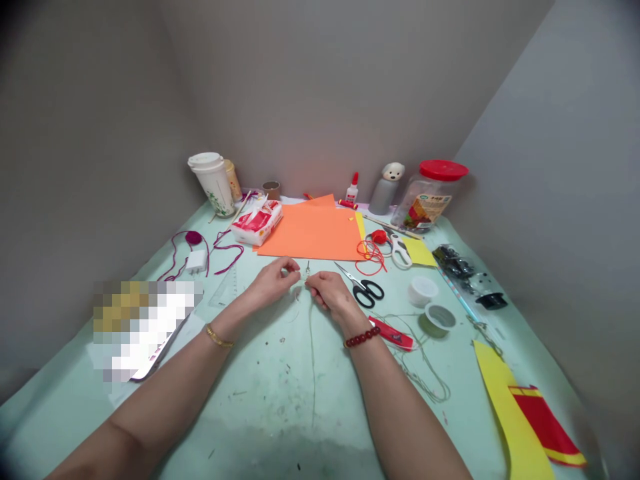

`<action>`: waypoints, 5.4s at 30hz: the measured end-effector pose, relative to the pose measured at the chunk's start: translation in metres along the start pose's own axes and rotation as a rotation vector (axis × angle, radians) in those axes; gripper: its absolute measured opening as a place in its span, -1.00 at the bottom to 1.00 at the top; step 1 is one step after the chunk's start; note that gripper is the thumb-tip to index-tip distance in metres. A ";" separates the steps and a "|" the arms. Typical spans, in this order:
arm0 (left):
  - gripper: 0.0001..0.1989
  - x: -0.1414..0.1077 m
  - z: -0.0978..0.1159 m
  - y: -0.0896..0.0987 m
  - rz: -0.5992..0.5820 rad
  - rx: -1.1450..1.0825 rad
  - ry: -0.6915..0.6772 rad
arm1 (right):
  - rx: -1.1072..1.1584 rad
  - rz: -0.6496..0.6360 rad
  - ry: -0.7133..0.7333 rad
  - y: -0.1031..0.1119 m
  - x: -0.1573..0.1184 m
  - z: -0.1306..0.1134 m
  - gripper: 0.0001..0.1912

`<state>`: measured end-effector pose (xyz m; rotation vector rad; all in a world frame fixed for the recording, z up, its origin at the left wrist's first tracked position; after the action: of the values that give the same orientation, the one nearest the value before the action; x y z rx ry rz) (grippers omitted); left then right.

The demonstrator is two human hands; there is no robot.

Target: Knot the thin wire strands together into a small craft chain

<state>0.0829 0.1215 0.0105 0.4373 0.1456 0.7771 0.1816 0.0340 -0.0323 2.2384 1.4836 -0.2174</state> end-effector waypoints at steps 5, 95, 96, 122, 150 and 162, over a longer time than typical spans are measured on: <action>-0.76 -0.011 0.022 -0.006 -0.044 0.194 -0.125 | -0.032 0.022 0.021 0.001 -0.001 -0.002 -0.79; -0.84 0.000 -0.004 -0.029 -0.105 0.055 -0.165 | -0.128 0.070 0.086 0.005 0.003 0.002 -0.83; -0.84 0.000 -0.004 -0.030 -0.108 0.070 -0.166 | -0.138 0.069 0.092 0.005 0.004 0.002 -0.82; -0.81 -0.001 -0.010 -0.035 -0.184 -0.100 -0.054 | -0.144 0.035 0.077 0.003 0.006 0.003 -0.86; -0.75 0.004 -0.014 -0.034 -0.204 -0.112 0.039 | -0.088 -0.050 0.034 0.003 -0.004 -0.002 -0.83; -0.76 0.005 -0.014 -0.032 -0.162 -0.092 0.021 | -0.148 -0.067 0.050 0.000 -0.006 -0.004 -0.85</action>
<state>0.1030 0.1090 -0.0160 0.3258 0.1620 0.6270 0.1787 0.0306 -0.0263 2.0930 1.5497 -0.0705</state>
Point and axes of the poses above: each hand's wrist, its own x-axis towards the middle knuckle, its own y-axis out of the back of the hand, z = x × y, the point moved 9 cm from there along x, towards the middle knuckle, and after that the axes turned 13 degrees about -x, right-handed, at the moved point
